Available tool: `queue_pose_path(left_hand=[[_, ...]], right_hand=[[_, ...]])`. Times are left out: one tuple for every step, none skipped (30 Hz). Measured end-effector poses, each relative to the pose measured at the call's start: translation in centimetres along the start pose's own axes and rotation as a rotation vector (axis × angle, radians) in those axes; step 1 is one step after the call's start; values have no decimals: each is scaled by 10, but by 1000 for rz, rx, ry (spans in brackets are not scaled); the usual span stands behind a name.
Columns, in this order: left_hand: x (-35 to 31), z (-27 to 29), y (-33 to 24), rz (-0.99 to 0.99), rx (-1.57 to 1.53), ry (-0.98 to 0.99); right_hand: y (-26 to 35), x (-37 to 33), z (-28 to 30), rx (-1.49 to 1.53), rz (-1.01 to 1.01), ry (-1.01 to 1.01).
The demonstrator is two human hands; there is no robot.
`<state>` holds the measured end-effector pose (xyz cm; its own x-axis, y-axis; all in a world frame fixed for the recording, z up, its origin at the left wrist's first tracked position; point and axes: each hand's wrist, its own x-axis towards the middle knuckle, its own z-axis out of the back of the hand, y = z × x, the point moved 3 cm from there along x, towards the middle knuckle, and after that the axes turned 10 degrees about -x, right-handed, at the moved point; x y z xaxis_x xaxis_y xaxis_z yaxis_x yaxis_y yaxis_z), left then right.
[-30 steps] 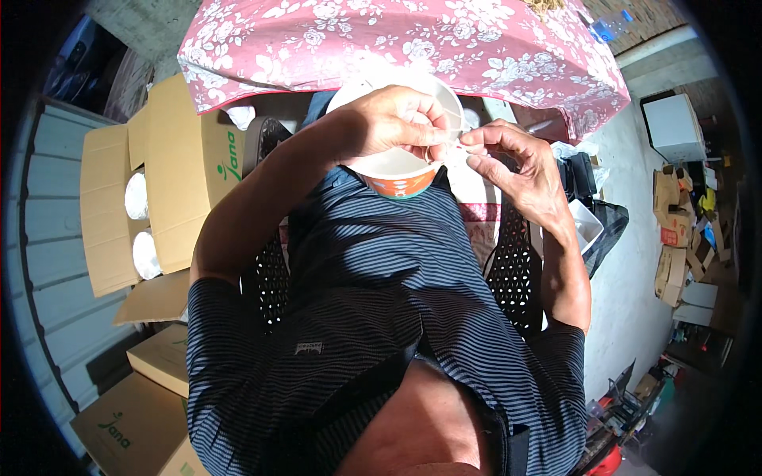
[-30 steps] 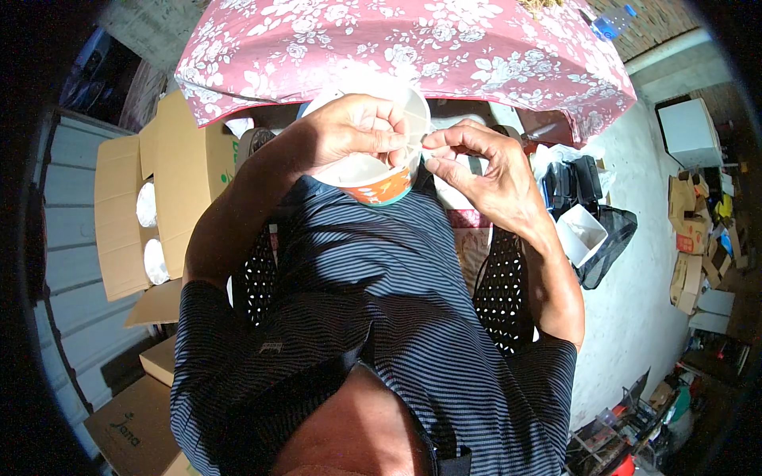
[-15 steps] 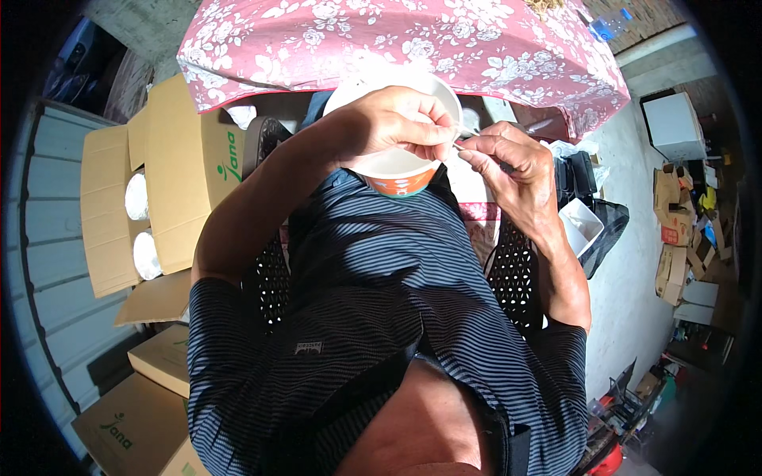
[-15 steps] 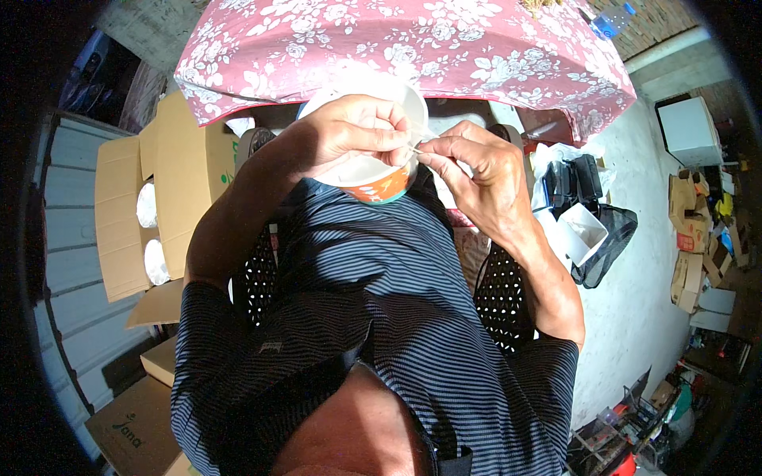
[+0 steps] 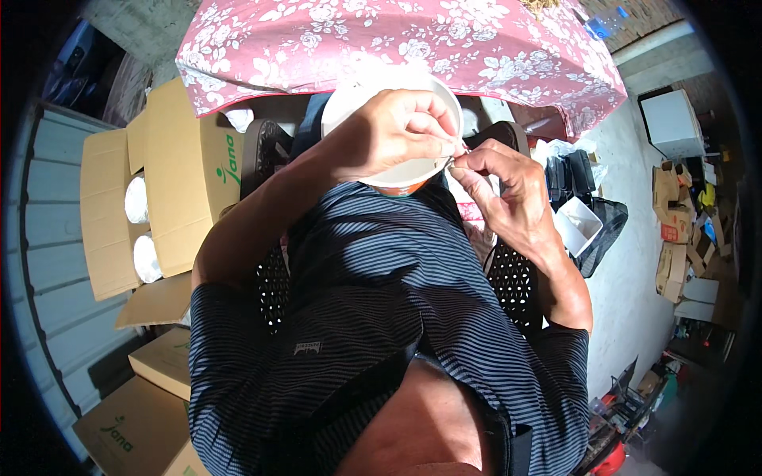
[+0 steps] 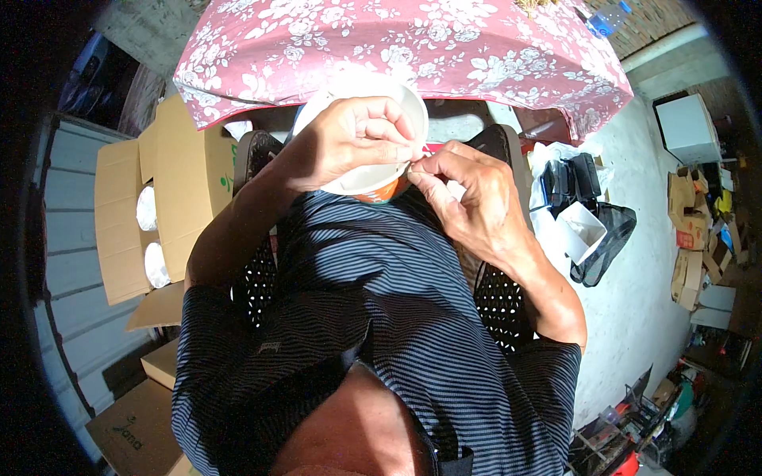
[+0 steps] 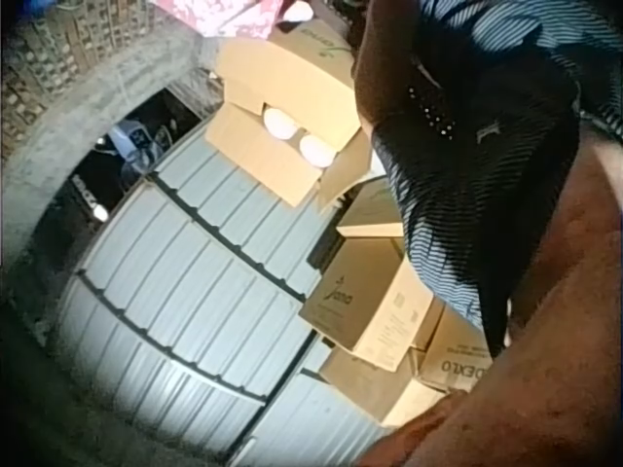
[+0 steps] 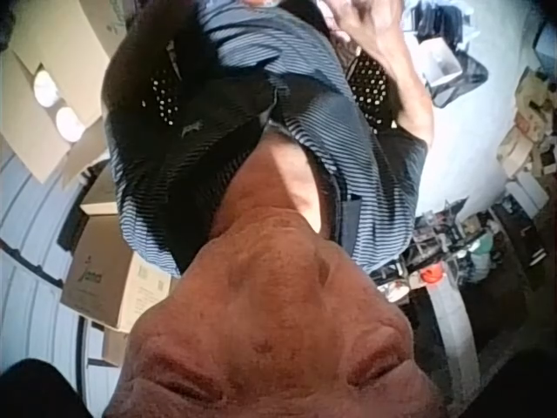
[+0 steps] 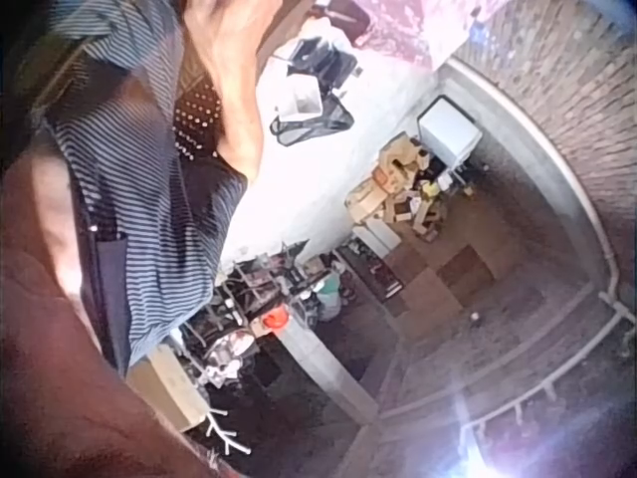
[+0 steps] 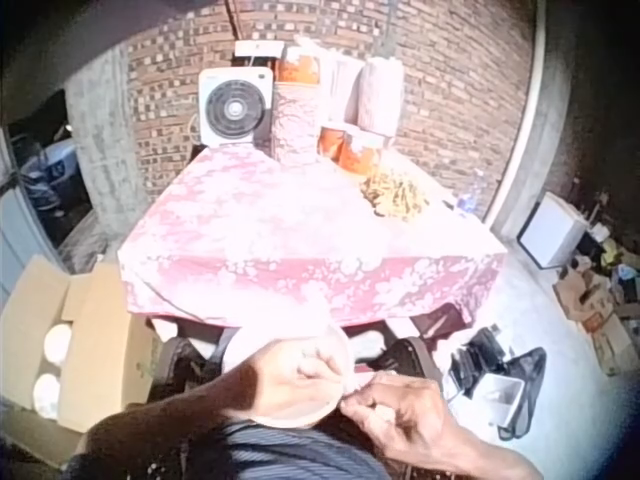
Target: The person is packing dried noodles into paper bowls and securing them with string in a workshop setting.
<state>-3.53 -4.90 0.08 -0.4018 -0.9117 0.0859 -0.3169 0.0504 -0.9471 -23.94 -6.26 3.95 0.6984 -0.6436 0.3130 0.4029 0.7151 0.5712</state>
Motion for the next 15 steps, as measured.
queue_pose_path(left_hand=[[-1, -3, -2, 0, 1, 2], [-1, -5, -3, -10, 43, -8], [-2, -7, -4, -20, 86, -19], [-2, -9, -4, -20, 86, -17], [-3, -11, -3, -31, 116, -23], [-3, -13, -3, -43, 145, -29], [-4, -17, -5, -41, 145, -29], [-4, -20, -8, -13, 142, -52], [-4, -22, -9, 16, 139, -75], [-4, -22, -9, 16, 140, -75], [-4, -21, -7, 15, 136, -93], [-5, -20, -6, 13, 132, -110], [-4, -19, -5, 13, 132, -109], [-4, -16, -5, -25, 180, -119], [-3, -14, -5, -64, 229, -129]], right_hand=[[0, 1, 4, -20, -29, 33], [1, 1, 5, -21, -29, 32], [-2, 0, 5, 35, -118, 42], [-4, -1, 5, 90, -208, 51], [-5, -1, 5, 98, -211, 46], [-4, -1, 5, 97, -212, 45], [-4, -1, 5, 142, -266, 59], [-4, -2, 4, 188, -321, 73], [-4, -2, 5, 189, -321, 73], [-4, -2, 6, 179, -310, 112], [-5, -2, 6, 170, -299, 150], [-5, -2, 6, 170, -300, 150], [-6, -2, 7, 219, -298, 152], [-7, -2, 7, 267, -296, 155], [-12, -5, 6, 289, -289, 189]])
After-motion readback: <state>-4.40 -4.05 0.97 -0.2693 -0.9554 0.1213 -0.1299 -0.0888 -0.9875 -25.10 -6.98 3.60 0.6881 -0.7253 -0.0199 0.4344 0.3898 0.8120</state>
